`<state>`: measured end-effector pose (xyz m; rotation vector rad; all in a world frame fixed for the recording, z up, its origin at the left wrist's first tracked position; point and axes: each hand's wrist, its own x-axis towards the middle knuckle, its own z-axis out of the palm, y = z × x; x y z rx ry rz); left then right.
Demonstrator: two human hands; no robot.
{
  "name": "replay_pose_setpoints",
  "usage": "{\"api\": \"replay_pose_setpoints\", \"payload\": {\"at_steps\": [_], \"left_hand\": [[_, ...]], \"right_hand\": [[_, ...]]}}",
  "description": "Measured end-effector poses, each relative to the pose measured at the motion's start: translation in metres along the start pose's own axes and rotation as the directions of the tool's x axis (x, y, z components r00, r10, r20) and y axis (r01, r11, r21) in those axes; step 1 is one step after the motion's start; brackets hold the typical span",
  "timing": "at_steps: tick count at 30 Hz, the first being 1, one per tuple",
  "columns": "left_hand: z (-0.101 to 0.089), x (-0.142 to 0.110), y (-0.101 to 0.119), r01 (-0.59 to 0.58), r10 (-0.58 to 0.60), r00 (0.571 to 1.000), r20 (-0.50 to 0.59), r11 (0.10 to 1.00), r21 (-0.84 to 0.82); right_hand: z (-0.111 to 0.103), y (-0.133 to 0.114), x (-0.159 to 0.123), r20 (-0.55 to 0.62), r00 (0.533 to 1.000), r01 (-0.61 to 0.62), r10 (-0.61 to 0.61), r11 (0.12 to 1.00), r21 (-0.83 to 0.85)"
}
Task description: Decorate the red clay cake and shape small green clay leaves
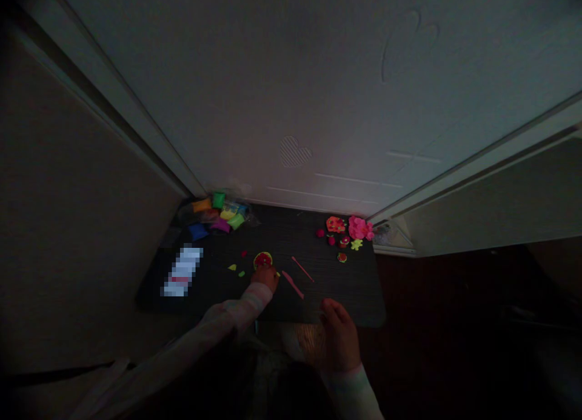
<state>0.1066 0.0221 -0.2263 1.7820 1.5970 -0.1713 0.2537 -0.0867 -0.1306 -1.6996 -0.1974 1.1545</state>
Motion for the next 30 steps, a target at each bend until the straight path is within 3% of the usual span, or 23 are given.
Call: {"api": "replay_pose_setpoints", "payload": {"at_steps": [6,11,14,19,20,22,23,26,30], "left_hand": [[-0.006,-0.002,-0.001,-0.077,0.075,0.997,-0.018,0.973,-0.219],[-0.028,-0.009,0.005,-0.151,0.136,0.989,-0.065,0.867,-0.474],[-0.060,-0.025,0.010,-0.220,0.165,0.975,-0.147,0.763,-0.608],[-0.137,-0.081,0.010,-0.382,0.210,0.923,-0.321,0.586,-0.715],[-0.151,-0.095,0.009,-0.432,0.222,0.901,-0.373,0.546,-0.718],[-0.176,-0.120,0.007,-0.660,0.289,0.751,-0.594,0.375,-0.651],[-0.186,-0.130,0.006,-0.725,0.309,0.688,-0.656,0.333,-0.603],[-0.204,-0.155,0.002,-0.828,0.353,0.555,-0.753,0.320,-0.460],[-0.211,-0.170,-0.004,-0.878,0.363,0.458,-0.812,0.329,-0.348]], "right_hand": [[0.011,-0.004,0.000,0.010,1.000,0.023,-0.024,0.999,0.039],[0.032,-0.016,-0.004,0.054,0.997,0.046,-0.050,0.996,0.078],[0.049,-0.031,-0.010,0.126,0.988,0.077,-0.087,0.994,0.083],[0.082,-0.074,-0.040,0.273,0.940,0.191,-0.206,0.978,0.083],[0.088,-0.084,-0.049,0.337,0.894,0.286,-0.294,0.955,0.076],[0.101,-0.103,-0.071,0.443,0.775,0.462,-0.451,0.882,0.089],[0.107,-0.111,-0.082,0.485,0.705,0.546,-0.517,0.832,0.093],[0.123,-0.127,-0.110,0.579,0.527,0.726,-0.622,0.684,0.073],[0.137,-0.128,-0.130,0.580,0.431,0.841,-0.691,0.541,0.020]]}}
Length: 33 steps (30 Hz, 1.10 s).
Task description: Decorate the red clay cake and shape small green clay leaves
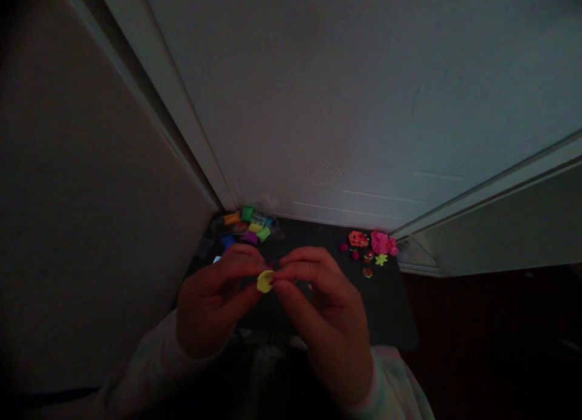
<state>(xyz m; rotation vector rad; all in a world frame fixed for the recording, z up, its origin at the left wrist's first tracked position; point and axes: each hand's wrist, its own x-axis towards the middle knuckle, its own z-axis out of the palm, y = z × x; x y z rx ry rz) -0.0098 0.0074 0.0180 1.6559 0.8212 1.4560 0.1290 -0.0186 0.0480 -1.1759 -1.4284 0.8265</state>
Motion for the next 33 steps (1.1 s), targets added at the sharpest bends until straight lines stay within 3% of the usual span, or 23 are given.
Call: {"api": "replay_pose_setpoints", "payload": {"at_steps": [12,24,27,30,33], "left_hand": [[-0.009,-0.002,0.006,-0.114,0.120,0.991,-0.053,0.988,0.108],[-0.007,-0.002,0.005,-0.154,0.159,0.987,-0.035,0.982,0.110],[-0.007,-0.004,0.003,-0.102,0.104,0.994,-0.035,0.993,0.053],[-0.005,-0.008,0.001,0.052,-0.055,0.998,-0.034,0.995,-0.086],[-0.003,-0.011,0.001,0.175,-0.183,0.983,-0.001,0.945,-0.276]], "right_hand": [[0.012,-0.003,-0.007,-0.010,0.989,0.139,-0.145,0.961,-0.240],[0.013,0.001,-0.008,-0.025,0.988,0.144,-0.155,0.955,-0.259],[0.014,-0.001,-0.008,-0.050,0.988,0.131,-0.144,0.972,-0.194],[0.013,-0.002,-0.010,-0.076,0.985,0.144,-0.155,0.981,-0.132],[0.007,-0.001,-0.014,-0.060,0.965,0.236,-0.256,0.943,-0.233]]}}
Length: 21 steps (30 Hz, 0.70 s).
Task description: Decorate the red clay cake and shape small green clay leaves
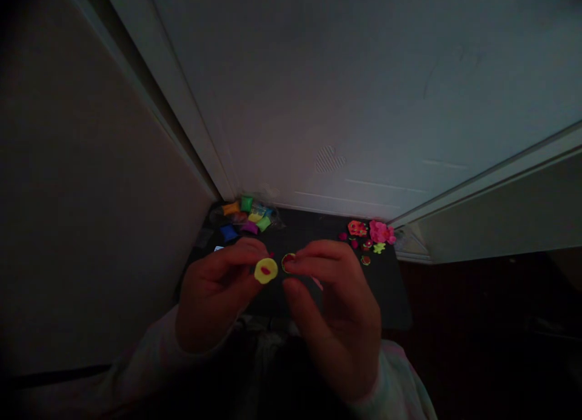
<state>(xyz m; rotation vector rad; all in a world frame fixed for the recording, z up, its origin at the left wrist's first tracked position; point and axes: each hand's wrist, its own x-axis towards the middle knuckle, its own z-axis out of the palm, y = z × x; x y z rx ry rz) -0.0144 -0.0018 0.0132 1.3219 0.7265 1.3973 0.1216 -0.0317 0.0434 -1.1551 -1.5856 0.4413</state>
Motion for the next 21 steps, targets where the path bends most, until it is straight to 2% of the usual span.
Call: {"api": "replay_pose_setpoints", "payload": {"at_steps": [3,6,15,18,21], "left_hand": [[0.002,-0.001,0.001,0.037,-0.037,0.999,-0.002,0.995,-0.096],[0.002,-0.002,0.002,0.004,-0.004,1.000,-0.012,0.999,-0.051],[-0.001,0.001,0.004,-0.197,0.198,0.980,0.020,0.955,0.220],[-0.001,0.001,0.004,-0.214,0.215,0.976,0.023,0.948,0.235],[-0.002,0.000,0.003,-0.187,0.187,0.982,0.023,0.953,0.238]], "right_hand": [[-0.007,0.003,-0.005,0.055,0.982,0.190,-0.183,0.966,-0.174],[-0.010,0.002,-0.006,0.084,0.959,0.284,-0.271,0.917,-0.281],[-0.003,-0.013,0.012,0.068,0.989,0.148,-0.132,0.932,-0.332],[-0.003,-0.012,0.012,0.084,0.987,0.155,-0.136,0.937,-0.313],[-0.003,-0.010,0.008,0.087,0.994,0.088,-0.068,0.964,-0.249]]}}
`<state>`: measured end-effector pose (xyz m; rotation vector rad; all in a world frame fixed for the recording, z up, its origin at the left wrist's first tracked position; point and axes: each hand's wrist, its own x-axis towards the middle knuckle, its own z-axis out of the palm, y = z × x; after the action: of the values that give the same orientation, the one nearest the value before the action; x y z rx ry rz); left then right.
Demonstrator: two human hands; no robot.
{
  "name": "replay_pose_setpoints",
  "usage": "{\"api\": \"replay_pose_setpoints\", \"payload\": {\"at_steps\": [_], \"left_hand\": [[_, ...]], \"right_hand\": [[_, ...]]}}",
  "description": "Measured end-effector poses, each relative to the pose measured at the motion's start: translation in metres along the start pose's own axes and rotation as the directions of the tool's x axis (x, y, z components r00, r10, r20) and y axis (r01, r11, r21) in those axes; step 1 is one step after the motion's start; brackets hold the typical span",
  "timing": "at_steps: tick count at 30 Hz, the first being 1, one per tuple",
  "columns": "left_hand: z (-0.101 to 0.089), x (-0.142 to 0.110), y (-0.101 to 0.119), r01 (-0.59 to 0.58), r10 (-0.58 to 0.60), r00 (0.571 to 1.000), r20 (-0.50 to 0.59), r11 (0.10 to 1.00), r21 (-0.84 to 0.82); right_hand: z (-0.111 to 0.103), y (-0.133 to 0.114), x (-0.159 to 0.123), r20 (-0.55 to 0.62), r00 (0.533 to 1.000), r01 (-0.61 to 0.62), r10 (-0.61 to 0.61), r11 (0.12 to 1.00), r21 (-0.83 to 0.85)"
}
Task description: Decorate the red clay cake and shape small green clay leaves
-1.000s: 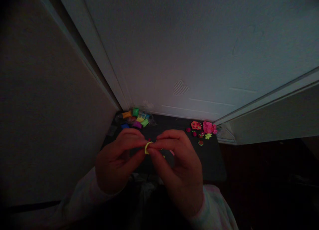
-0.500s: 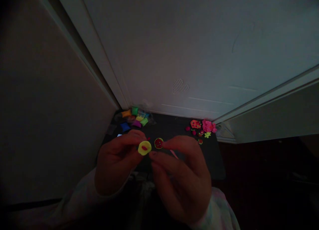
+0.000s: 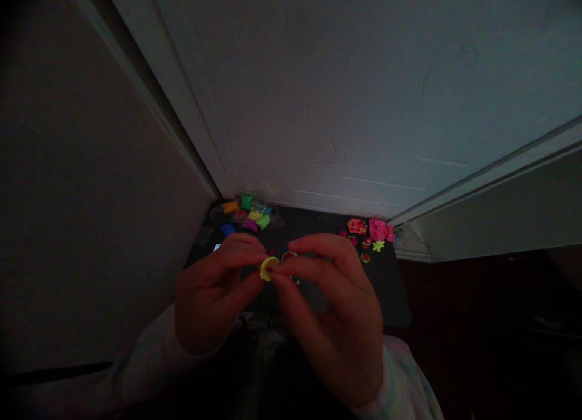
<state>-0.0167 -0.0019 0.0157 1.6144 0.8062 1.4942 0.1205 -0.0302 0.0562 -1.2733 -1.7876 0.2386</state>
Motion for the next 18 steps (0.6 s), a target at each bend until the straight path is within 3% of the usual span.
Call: {"api": "replay_pose_setpoints", "payload": {"at_steps": [3,9,18], "left_hand": [[-0.0001,-0.0010,-0.0006,0.008,-0.008,1.000,0.006,1.000,0.008],[-0.0005,0.0006,-0.0004,-0.034,0.034,0.999,0.006,0.999,0.022],[0.0002,0.0002,-0.0004,-0.029,0.030,0.999,-0.021,0.998,0.059]], "right_hand": [[0.0011,0.0013,-0.0030,-0.018,0.998,-0.053,0.054,0.997,0.056],[0.0010,0.0017,-0.0008,-0.007,1.000,0.011,-0.011,1.000,-0.024],[0.0043,0.0017,-0.0019,-0.037,0.998,-0.046,0.048,0.998,0.039]]}}
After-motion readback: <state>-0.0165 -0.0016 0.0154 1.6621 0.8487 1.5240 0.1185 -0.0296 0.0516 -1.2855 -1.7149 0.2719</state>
